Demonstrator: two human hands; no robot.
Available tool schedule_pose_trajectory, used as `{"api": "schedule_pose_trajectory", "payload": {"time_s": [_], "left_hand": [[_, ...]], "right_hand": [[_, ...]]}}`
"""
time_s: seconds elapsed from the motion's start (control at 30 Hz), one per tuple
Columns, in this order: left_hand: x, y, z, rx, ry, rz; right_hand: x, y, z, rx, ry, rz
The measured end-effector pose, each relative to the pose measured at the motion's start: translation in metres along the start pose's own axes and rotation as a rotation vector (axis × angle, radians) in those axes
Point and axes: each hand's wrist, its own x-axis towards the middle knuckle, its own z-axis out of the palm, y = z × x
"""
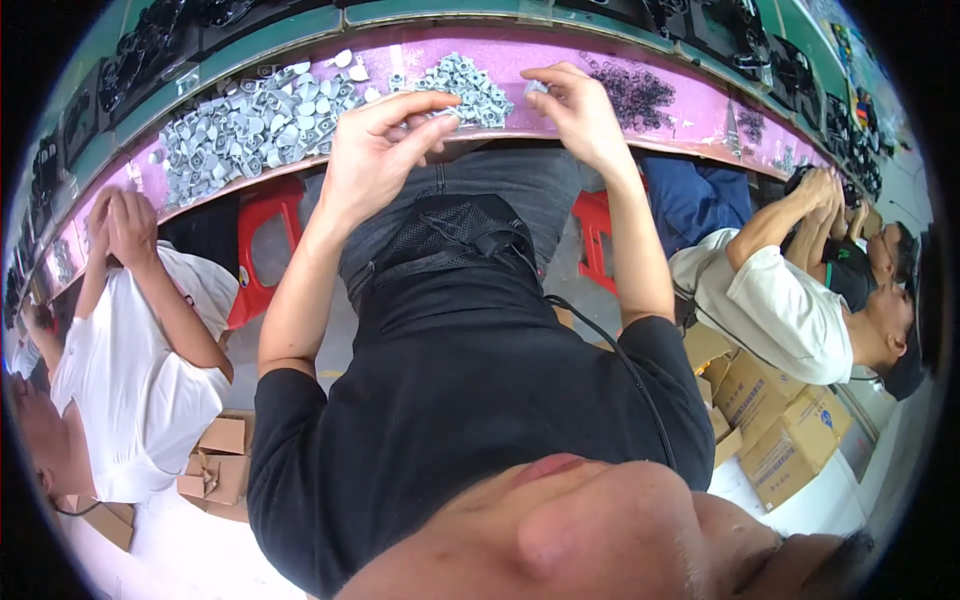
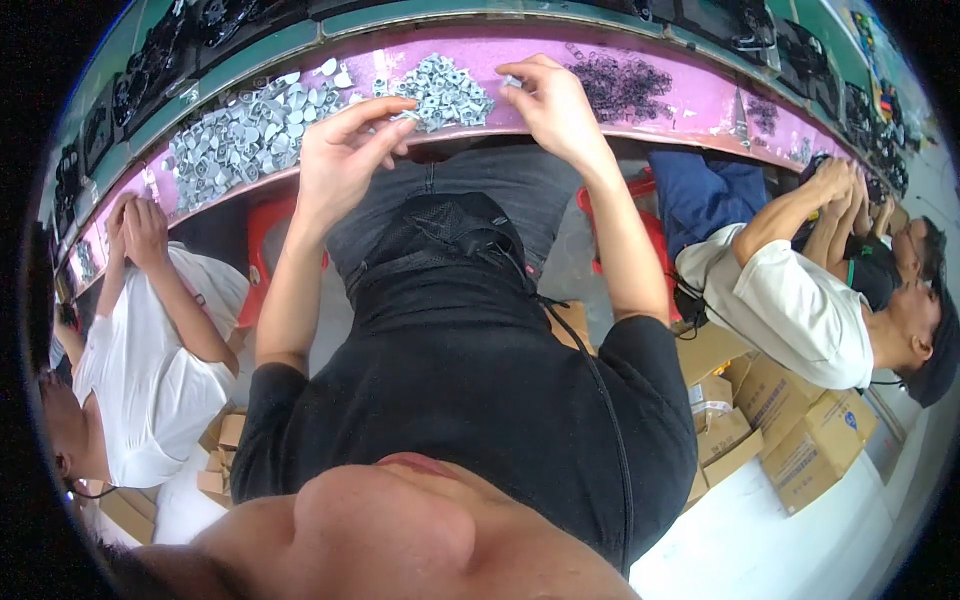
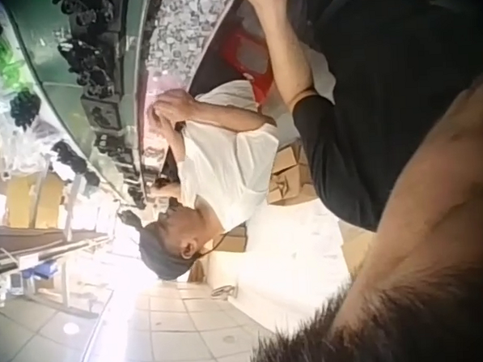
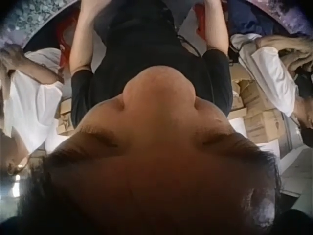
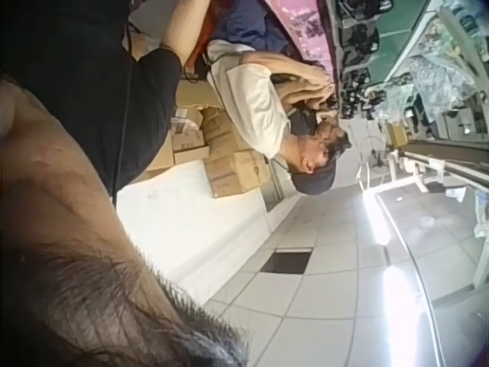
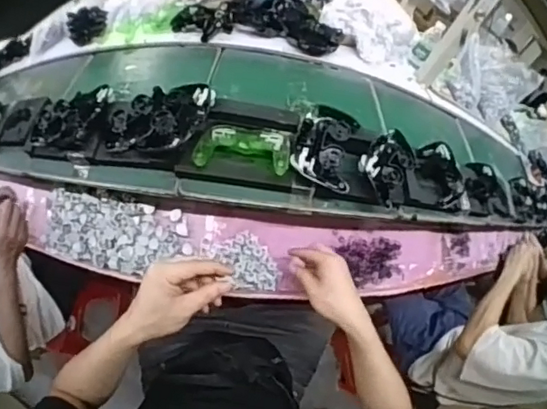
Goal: Assembling internal components into game controller housings on an assembly line.
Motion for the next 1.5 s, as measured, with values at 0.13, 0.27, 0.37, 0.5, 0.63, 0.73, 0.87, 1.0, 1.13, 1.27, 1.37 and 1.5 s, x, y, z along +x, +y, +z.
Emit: {"api": "schedule_pose_trajectory", "payload": {"time_s": [0.13,0.27,0.37,0.5,0.63,0.73,0.87,1.0,1.13,1.27,1.37,1.5], "left_hand": [[0.003,0.012,0.014,0.025,-0.099,0.040],[0.012,0.012,0.017,0.141,-0.143,0.170],[0.014,0.012,0.015,0.192,-0.122,0.220],[0.014,0.018,0.013,0.236,-0.094,0.271],[0.014,0.014,0.010,0.301,-0.064,0.297],[0.014,0.015,0.011,0.271,-0.013,0.324],[0.013,0.017,0.010,0.347,0.050,0.447],[0.013,0.017,0.006,0.392,0.110,0.521],[0.010,0.020,0.004,0.435,0.099,0.550],[0.009,0.024,0.004,0.450,0.099,0.554],[0.009,0.025,0.004,0.442,0.096,0.541],[0.009,0.020,0.000,0.463,0.106,0.530]], "right_hand": [[-0.003,-0.016,0.022,1.160,0.048,0.067],[0.000,-0.038,0.038,1.311,0.118,0.074],[0.001,-0.044,0.039,1.338,0.047,0.045],[0.001,-0.053,0.039,1.322,0.025,0.032],[0.001,-0.054,0.036,1.437,0.018,-0.012],[0.000,-0.052,0.039,1.449,0.029,0.018],[0.000,-0.042,0.049,1.467,0.042,0.077],[-0.002,-0.045,0.054,1.490,0.066,0.057],[-0.005,-0.046,0.063,1.478,0.100,0.051],[-0.006,-0.050,0.069,1.540,0.120,0.055],[-0.006,-0.047,0.074,1.599,0.128,0.040],[-0.008,-0.050,0.075,1.559,0.134,0.025]]}}
